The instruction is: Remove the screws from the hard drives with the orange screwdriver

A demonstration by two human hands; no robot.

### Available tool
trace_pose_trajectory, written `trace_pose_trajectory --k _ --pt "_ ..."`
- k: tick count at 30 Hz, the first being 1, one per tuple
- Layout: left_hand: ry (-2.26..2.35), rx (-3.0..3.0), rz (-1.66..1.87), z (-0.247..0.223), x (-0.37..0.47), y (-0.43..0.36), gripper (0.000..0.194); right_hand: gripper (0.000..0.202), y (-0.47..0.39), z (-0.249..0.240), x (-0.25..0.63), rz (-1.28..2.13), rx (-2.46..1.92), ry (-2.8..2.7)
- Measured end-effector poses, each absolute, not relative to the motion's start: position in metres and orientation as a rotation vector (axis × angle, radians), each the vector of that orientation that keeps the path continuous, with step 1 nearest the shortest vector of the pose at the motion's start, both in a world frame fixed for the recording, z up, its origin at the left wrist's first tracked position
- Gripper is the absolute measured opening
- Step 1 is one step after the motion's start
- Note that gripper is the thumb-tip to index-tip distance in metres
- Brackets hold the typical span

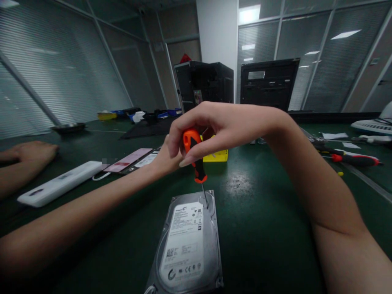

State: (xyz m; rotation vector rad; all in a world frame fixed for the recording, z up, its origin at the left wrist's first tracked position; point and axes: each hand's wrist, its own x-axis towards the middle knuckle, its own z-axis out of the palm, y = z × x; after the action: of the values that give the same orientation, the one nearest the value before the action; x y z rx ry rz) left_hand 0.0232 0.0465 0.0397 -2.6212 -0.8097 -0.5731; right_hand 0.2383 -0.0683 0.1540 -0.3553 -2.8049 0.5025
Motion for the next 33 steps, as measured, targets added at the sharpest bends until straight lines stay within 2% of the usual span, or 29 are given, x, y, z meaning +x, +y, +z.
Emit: trace_pose_trajectory --k 2,4,9,11,12,15,21,27,33 --pt "-0.849 -2.578 -0.52 0.038 -0.001 0.04 0.027 0.027 -0.068 0.154 0.24 0.501 -0.379 -2.771" --pt "-1.079 -2.414 -0.473 0.035 -0.032 0.039 0.034 0.028 -0.067 0.152 0.238 0.493 -0.427 -2.744" --pt "-1.762 -2.254 -0.292 0.019 -0.108 0.052 0.087 0.034 -0.077 0.13 0.201 0.437 -0.49 -2.793" --pt "-1.833 -2.341 -0.185 0.011 -0.125 0.056 0.097 0.033 -0.086 0.111 0.176 0.325 -0.413 -2.914" --pt "-1.849 -2.36 -0.165 0.008 -0.129 0.057 0.1 0.04 -0.091 0.101 0.164 0.313 -0.395 -3.018" --pt "-1.855 -2.379 -0.141 0.002 -0.127 0.059 0.106 0.068 -0.099 0.074 0.138 0.352 -0.226 -3.211" --pt "-1.916 -2.363 -0.071 0.004 -0.119 0.069 0.109 0.102 -0.09 0.063 0.147 0.497 -0.695 -3.41" --pt "-1.884 -2.347 -0.063 0.005 -0.117 0.063 0.102 0.1 -0.095 0.065 0.165 0.54 -0.798 -3.315" --pt "-1.909 -2.365 0.028 0.008 -0.115 0.052 0.101 0.092 -0.088 0.066 0.202 0.484 -1.185 -3.196"
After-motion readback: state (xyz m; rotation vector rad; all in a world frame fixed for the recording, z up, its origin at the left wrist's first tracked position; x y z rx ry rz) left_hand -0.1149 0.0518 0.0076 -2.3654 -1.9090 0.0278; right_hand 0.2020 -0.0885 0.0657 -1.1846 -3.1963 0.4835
